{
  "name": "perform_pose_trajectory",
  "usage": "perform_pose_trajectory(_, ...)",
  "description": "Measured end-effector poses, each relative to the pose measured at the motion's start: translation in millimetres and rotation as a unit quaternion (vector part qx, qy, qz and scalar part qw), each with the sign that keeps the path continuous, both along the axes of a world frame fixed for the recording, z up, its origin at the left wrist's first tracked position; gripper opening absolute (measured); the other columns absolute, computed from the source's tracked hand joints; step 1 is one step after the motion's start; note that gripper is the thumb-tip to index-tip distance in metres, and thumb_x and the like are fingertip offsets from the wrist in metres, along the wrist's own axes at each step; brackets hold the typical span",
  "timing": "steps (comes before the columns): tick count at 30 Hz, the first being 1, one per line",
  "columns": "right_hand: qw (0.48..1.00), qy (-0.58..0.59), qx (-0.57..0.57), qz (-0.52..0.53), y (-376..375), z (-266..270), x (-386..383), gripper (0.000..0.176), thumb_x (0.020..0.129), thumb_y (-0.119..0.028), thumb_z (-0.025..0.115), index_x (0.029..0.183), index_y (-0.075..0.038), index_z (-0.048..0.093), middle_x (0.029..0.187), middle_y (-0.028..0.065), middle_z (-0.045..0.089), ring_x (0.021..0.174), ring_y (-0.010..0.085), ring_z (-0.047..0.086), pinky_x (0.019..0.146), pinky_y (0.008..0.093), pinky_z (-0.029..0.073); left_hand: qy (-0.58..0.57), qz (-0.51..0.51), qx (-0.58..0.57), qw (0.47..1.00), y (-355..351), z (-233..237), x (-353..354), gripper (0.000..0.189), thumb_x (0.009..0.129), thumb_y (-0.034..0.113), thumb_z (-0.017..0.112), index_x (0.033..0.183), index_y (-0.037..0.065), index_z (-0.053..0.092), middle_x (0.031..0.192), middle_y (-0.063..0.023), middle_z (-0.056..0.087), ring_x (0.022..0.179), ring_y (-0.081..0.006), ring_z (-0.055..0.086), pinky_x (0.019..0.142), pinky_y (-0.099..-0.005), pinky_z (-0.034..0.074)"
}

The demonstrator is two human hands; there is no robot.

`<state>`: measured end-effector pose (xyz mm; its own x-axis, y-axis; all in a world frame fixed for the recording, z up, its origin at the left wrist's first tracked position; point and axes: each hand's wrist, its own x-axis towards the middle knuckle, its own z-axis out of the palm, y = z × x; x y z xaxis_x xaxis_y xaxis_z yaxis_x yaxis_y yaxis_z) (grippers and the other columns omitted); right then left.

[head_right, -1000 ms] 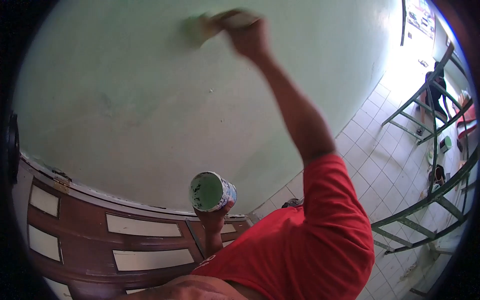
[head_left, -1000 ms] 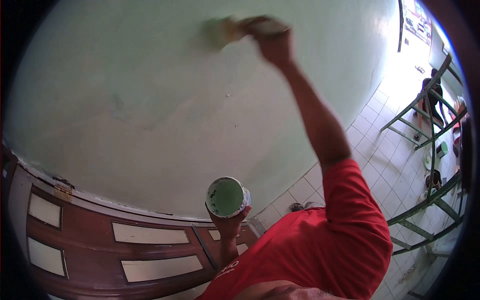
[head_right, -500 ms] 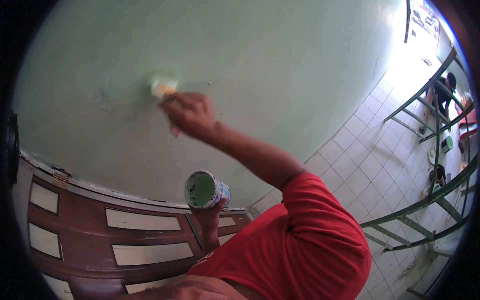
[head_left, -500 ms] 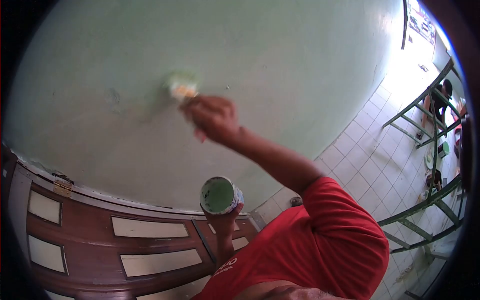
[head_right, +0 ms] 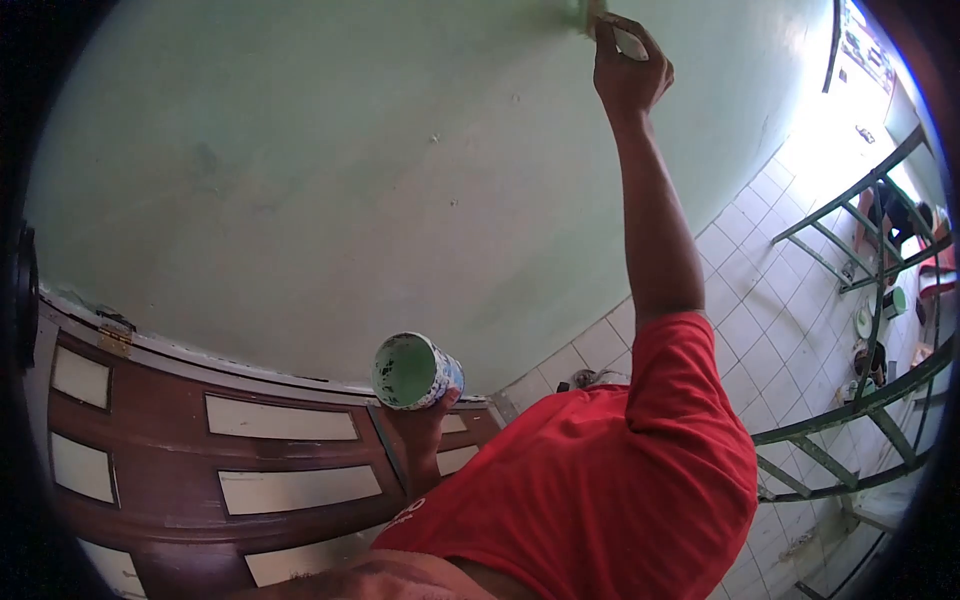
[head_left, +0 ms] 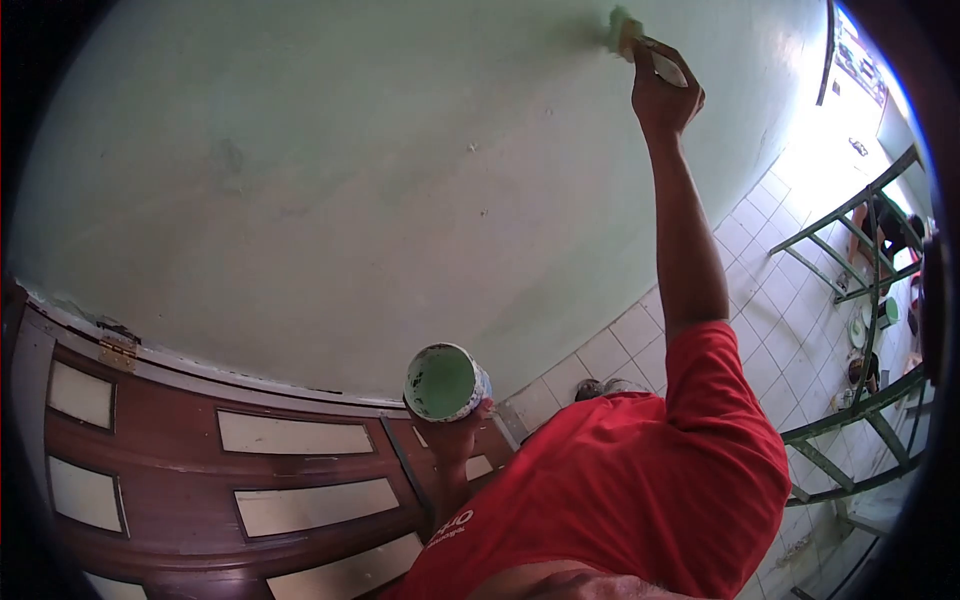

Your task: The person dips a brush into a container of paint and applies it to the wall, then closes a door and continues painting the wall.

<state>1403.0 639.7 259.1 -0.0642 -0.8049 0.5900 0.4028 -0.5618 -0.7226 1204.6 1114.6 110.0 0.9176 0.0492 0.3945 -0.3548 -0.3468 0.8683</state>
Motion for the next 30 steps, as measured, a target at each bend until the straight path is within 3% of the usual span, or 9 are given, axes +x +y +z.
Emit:
perform_pose_trajectory(3, 0.991, -0.054, -0.114, -0.054, 49.6, -19.3, 20.9, 0.008, 0.084, -0.018, 0.080, 0.092, -0.018, 0.077, 0.086, 0.0046, 0.076, 0.071, 0.0266, 0.071, 0.067, 0.0340, 0.055, -0.001, -0.007, 0.009, 1.000, 0.5, 1.2, 1.0, 0.100, 0.057, 0.021, 0.101, 0.138, 0.000, 0.045, 0.126, -0.0135, 0.063, 0.117, -0.0270, 0.062, 0.103, -0.0429, 0.050)
perform_pose_trajectory(6, 0.957, -0.058, -0.276, 0.065, 176.0, -32.5, 3.2, 0.026, 0.070, -0.014, 0.073, 0.096, -0.014, 0.072, 0.087, 0.0063, 0.070, 0.074, 0.0263, 0.069, 0.060, 0.0365, 0.054, -0.011, 0.024, 0.013, 1.000, 1.8, -6.0, 9.7, 0.101, 0.056, 0.024, 0.101, 0.137, 0.000, 0.045, 0.128, -0.0139, 0.063, 0.118, -0.0277, 0.062, 0.104, -0.0436, 0.049)
perform_pose_trajectory(13, 0.855, -0.107, -0.261, 0.435, 245.2, -26.0, -34.4, 0.010, 0.087, -0.010, 0.073, 0.097, -0.013, 0.075, 0.094, 0.0082, 0.073, 0.084, 0.0239, 0.072, 0.069, 0.0361, 0.057, -0.042, 0.030, 0.082, 0.995, 4.3, -8.9, 8.4, 0.094, 0.058, 0.019, 0.100, 0.135, 0.000, 0.050, 0.126, -0.0119, 0.063, 0.113, -0.0261, 0.063, 0.102, -0.0428, 0.051)
perform_pose_trajectory(15, 0.917, -0.048, -0.252, 0.306, 182.0, -47.5, -8.3, 0.005, 0.091, -0.006, 0.073, 0.095, -0.007, 0.076, 0.097, 0.0063, 0.076, 0.083, 0.0144, 0.071, 0.075, 0.0291, 0.055, -0.044, 0.019, 0.096, 0.994, 2.6, -5.9, 8.2, 0.102, 0.056, 0.022, 0.102, 0.137, 0.000, 0.045, 0.126, -0.0135, 0.062, 0.115, -0.0274, 0.062, 0.102, -0.0438, 0.051)
perform_pose_trajectory(16, 0.919, -0.003, -0.034, 0.393, 117.7, -38.7, -14.9, 0.005, 0.091, -0.007, 0.076, 0.095, -0.004, 0.076, 0.096, 0.0030, 0.077, 0.083, 0.0098, 0.068, 0.077, 0.0281, 0.055, -0.029, 0.011, 0.046, 0.998, -2.5, 1.6, -0.4, 0.100, 0.057, 0.020, 0.102, 0.137, 0.000, 0.045, 0.124, -0.0131, 0.062, 0.114, -0.0262, 0.062, 0.098, -0.0426, 0.053)
perform_pose_trajectory(17, 0.940, -0.003, -0.023, 0.339, 82.7, -54.7, -1.4, 0.006, 0.090, -0.006, 0.076, 0.096, -0.004, 0.077, 0.093, 0.0023, 0.077, 0.085, 0.0079, 0.067, 0.078, 0.0265, 0.055, -0.018, -0.001, -0.004, 1.000, -8.3, 9.5, -3.7, 0.098, 0.057, 0.017, 0.101, 0.136, 0.001, 0.045, 0.123, -0.0127, 0.062, 0.113, -0.0250, 0.062, 0.095, -0.0413, 0.055)
perform_pose_trajectory(20, 0.991, -0.031, -0.065, 0.115, 11.5, -60.2, -1.6, 0.007, 0.086, -0.011, 0.081, 0.092, -0.007, 0.079, 0.093, 0.0030, 0.079, 0.083, 0.0105, 0.070, 0.080, 0.0271, 0.056, 0.038, 0.003, -0.116, 0.993, -17.9, 23.7, -16.1, 0.096, 0.058, 0.011, 0.100, 0.135, 0.001, 0.045, 0.122, -0.0116, 0.062, 0.110, -0.0231, 0.063, 0.091, -0.0384, 0.057)
perform_pose_trajectory(24, 0.997, -0.012, -0.036, -0.061, 20.8, -79.0, 9.3, 0.011, 0.086, -0.018, 0.080, 0.097, -0.015, 0.079, 0.089, 0.0047, 0.078, 0.079, 0.0189, 0.073, 0.071, 0.0316, 0.055, -0.019, 0.031, -0.025, 0.999, 3.2, 3.6, -12.0, 0.095, 0.059, 0.010, 0.100, 0.136, 0.001, 0.044, 0.120, -0.0111, 0.063, 0.109, -0.0231, 0.063, 0.092, -0.0380, 0.056)
perform_pose_trajectory(30, 0.942, -0.031, -0.237, 0.234, 241.0, -80.4, -42.8, 0.016, 0.080, -0.010, 0.070, 0.096, -0.008, 0.074, 0.090, 0.0088, 0.073, 0.082, 0.0246, 0.073, 0.068, 0.0372, 0.059, -0.031, -0.015, -0.016, 0.999, -3.1, 6.5, -4.1, 0.095, 0.060, 0.010, 0.099, 0.138, 0.001, 0.046, 0.128, -0.0115, 0.061, 0.115, -0.0243, 0.062, 0.100, -0.0398, 0.052)
